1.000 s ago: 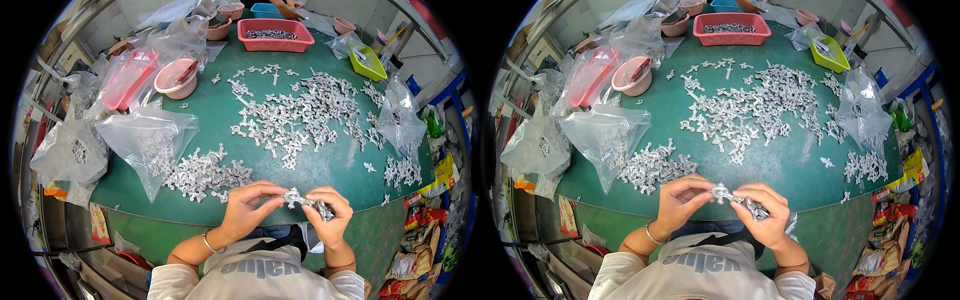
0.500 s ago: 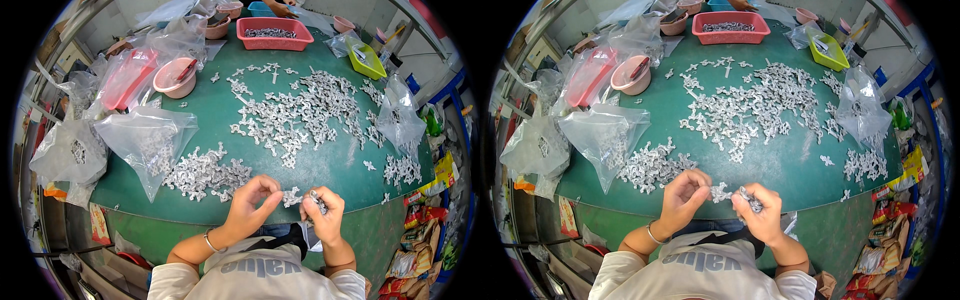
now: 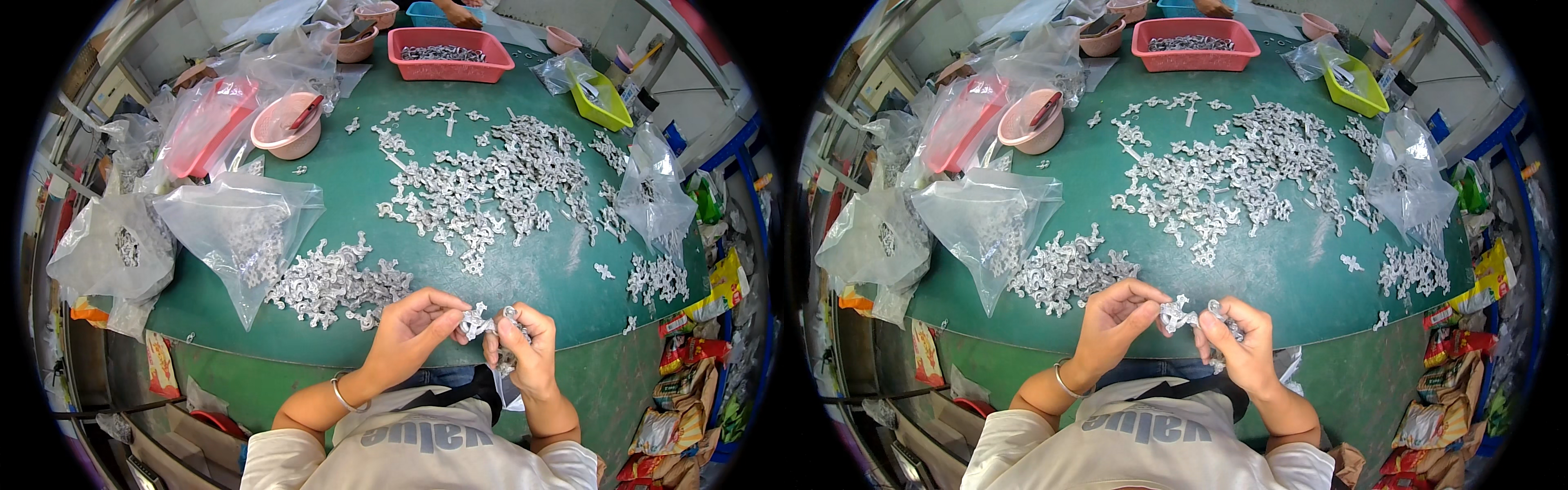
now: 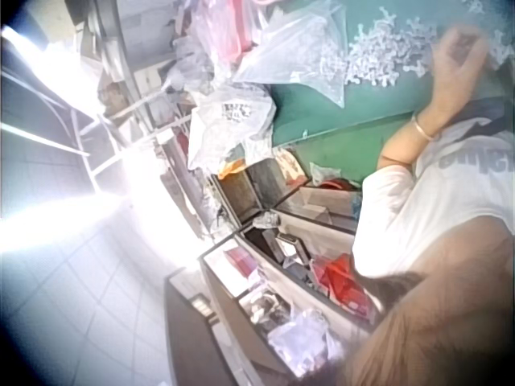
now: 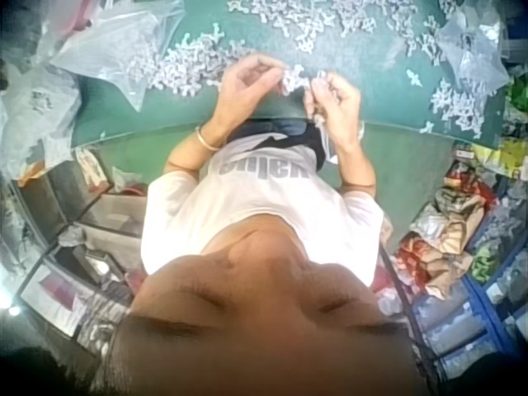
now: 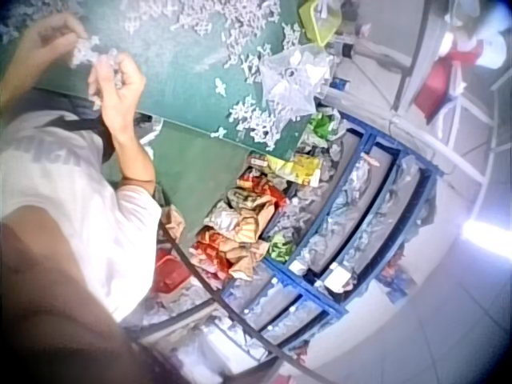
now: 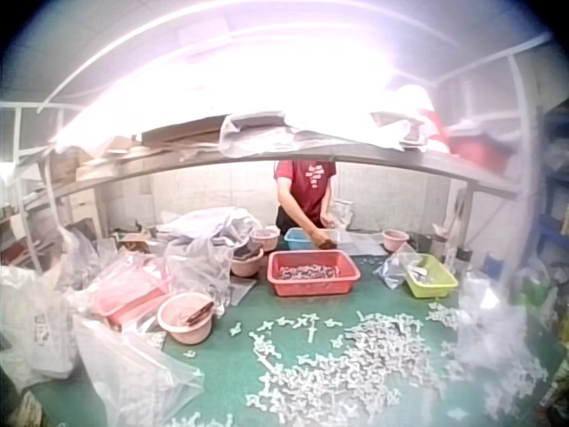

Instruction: The person sorts silver cross-shaped hardware pieces by hand from a pile on a green table into plastic bags and bins.

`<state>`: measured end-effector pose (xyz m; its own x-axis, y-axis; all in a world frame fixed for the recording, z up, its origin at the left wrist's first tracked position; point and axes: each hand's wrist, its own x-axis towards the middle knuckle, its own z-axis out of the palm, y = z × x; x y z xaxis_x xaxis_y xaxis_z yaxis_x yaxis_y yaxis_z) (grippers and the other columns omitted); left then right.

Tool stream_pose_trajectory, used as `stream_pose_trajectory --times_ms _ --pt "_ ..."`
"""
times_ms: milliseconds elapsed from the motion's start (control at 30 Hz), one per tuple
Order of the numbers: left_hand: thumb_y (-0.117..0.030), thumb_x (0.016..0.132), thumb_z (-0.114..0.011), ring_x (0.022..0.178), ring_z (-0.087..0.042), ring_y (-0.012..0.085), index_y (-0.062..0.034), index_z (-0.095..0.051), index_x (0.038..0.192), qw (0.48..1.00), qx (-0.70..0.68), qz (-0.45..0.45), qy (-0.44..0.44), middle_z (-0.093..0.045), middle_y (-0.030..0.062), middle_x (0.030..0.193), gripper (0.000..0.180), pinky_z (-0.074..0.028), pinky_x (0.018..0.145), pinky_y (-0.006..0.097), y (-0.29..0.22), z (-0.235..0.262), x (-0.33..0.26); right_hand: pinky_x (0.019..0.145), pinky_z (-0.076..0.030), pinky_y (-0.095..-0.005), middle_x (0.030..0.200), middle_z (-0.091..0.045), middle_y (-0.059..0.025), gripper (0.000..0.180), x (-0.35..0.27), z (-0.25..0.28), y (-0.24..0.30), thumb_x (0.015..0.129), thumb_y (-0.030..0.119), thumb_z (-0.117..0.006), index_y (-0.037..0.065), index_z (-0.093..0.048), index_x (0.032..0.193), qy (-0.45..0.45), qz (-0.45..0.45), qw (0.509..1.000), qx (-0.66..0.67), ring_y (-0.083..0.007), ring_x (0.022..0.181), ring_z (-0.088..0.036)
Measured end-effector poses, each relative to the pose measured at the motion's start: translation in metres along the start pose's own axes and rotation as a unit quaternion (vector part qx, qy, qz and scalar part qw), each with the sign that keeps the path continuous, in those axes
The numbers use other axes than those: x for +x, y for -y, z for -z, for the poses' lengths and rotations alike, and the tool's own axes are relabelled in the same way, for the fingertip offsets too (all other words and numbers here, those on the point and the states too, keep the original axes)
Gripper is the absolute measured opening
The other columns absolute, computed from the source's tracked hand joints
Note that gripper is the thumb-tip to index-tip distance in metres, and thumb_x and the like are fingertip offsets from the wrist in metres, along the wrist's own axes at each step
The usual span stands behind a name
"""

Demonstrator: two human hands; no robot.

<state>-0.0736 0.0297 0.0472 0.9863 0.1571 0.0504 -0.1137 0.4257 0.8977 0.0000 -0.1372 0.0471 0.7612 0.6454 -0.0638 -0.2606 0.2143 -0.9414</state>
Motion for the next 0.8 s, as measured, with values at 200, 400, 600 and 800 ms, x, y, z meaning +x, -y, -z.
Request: stream_pose_trajectory --times_ms 200,400,600,800 --pt "-0.006 0.091 -0.051 0.078 -0.059 0.0126 0.0044 -0.056 0.102 1.0 0.003 -0.004 -0.004 -0.06 0.0082 0.086 0.015 -0.049 0.071 0.025 0.0012 0.0007 0.0003 0.045 -0.044 -0.0233 0.066 -0.057 -0.0069 0.019 0.0002 -0.0005 -0.0038 0.09 0.014 -0.054 0.0 -0.052 0.078 0.006 0.007 1.0 0.021 -0.0102 0.053 -0.053" --pt "-0.007 0.091 -0.051 0.077 -0.059 0.0123 0.0044 -0.056 0.102 1.0 0.012 -0.004 -0.009 -0.06 0.008 0.085 0.016 -0.048 0.071 0.025 0.0022 0.0021 0.0017 0.044 -0.043 -0.025 0.072 -0.056 -0.0093 0.019 0.0014 -0.0013 -0.005 0.092 0.019 -0.052 0.0 -0.052 0.086 0.028 -0.039 0.994 0.098 -0.0129 0.054 -0.053" --pt "-0.008 0.091 -0.051 0.077 -0.059 0.0122 0.0042 -0.055 0.101 1.0 0.005 0.005 -0.01 -0.061 0.0079 0.085 0.016 -0.048 0.071 0.025 0.0058 0.0024 0.0022 0.044 -0.042 -0.0254 0.073 -0.055 -0.0099 0.023 0.0015 0.0002 -0.0082 0.092 0.023 -0.052 0.001 -0.05 0.093 0.038 -0.073 0.98 0.181 -0.0145 0.054 -0.052" --pt "-0.008 0.091 -0.051 0.076 -0.059 0.0122 0.004 -0.056 0.101 1.0 0.006 0.015 -0.015 -0.061 0.0077 0.083 0.016 -0.048 0.071 0.025 0.0061 0.0018 0.0023 0.044 -0.042 -0.0254 0.072 -0.053 -0.0095 0.022 0.0006 0.0002 -0.0102 0.092 0.023 -0.052 0.001 -0.05 0.094 0.045 -0.071 0.976 0.203 -0.0149 0.054 -0.051"
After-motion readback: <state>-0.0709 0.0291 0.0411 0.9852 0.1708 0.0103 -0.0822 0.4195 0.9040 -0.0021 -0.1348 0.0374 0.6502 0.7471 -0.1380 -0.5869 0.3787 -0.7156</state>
